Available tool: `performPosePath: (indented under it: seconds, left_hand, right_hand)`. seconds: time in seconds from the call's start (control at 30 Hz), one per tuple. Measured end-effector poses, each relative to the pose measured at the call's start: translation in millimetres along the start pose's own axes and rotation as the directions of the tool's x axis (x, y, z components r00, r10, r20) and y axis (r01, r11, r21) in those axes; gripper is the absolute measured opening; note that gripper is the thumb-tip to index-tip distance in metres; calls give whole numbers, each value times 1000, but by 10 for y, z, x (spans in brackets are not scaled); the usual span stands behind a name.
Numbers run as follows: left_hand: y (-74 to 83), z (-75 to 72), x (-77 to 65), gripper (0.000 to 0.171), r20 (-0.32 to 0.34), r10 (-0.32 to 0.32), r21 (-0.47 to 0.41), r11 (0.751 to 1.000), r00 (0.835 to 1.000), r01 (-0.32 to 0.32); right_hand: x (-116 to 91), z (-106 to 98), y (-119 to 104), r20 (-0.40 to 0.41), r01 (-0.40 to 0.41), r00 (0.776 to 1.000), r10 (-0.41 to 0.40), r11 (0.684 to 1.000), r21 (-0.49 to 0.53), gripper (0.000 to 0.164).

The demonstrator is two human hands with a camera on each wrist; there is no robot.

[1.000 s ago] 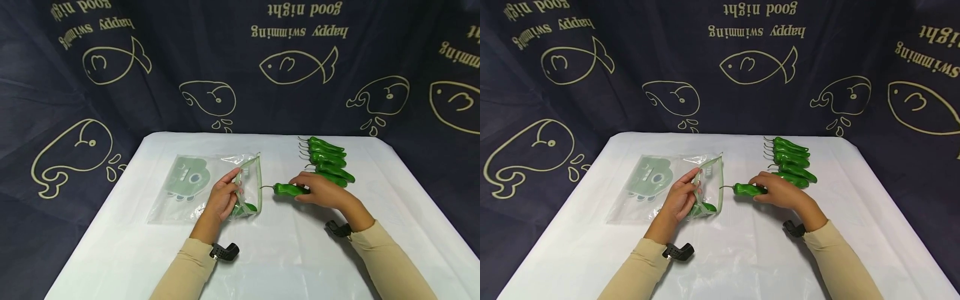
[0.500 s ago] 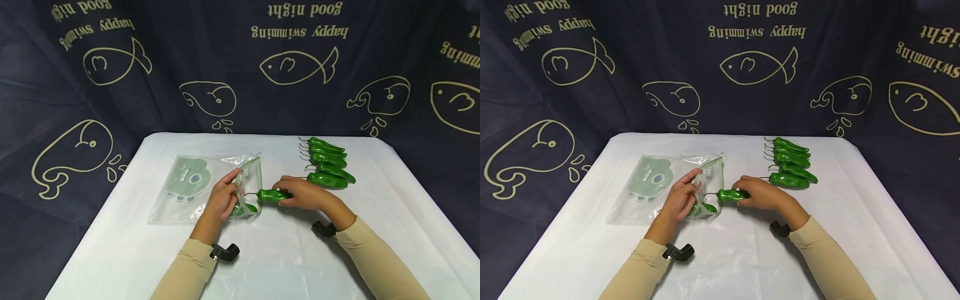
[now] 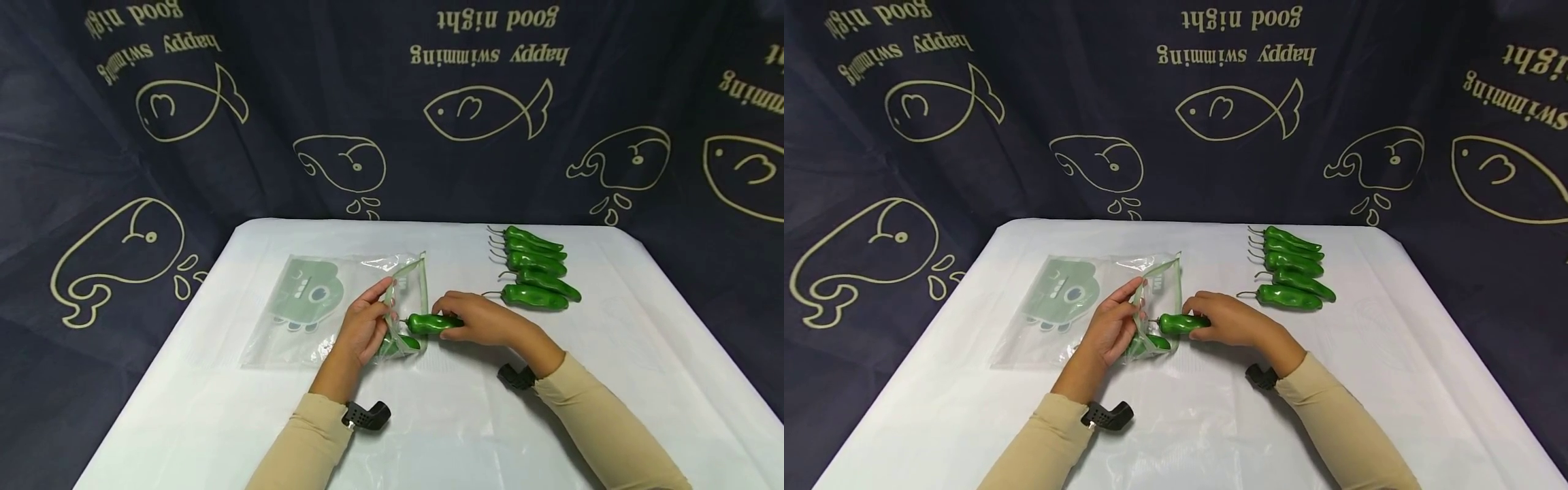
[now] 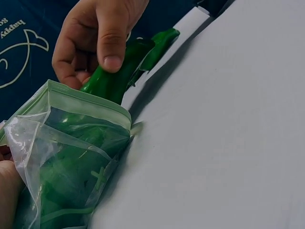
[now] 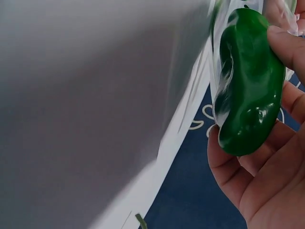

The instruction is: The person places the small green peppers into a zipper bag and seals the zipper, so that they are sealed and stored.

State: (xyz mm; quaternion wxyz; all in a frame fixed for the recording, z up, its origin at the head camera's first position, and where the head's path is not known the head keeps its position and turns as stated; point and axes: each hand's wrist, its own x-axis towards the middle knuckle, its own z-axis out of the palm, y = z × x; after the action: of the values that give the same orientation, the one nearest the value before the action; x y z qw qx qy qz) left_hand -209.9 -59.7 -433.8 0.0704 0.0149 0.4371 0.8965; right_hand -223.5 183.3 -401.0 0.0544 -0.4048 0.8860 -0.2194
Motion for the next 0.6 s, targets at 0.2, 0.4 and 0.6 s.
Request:
performPosePath:
  seconds: [0.2, 0.4, 0.6]
  left_hand:
    - [0, -4, -22, 58, 8, 7, -2, 1000, 1000, -7]
    - [-6, -5, -34, 58, 5, 4, -2, 1000, 1000, -4]
    - [-12, -2, -22, 59, 3, 11, -6, 1000, 1000, -11]
  right_hand:
    - [62, 53, -33, 0, 13, 1000, -13, 1000, 19, 29]
    - [96, 75, -63, 5, 3, 1000, -4, 1000, 24, 29]
    - [121, 88, -61, 28, 10, 1000, -12, 998, 58, 33]
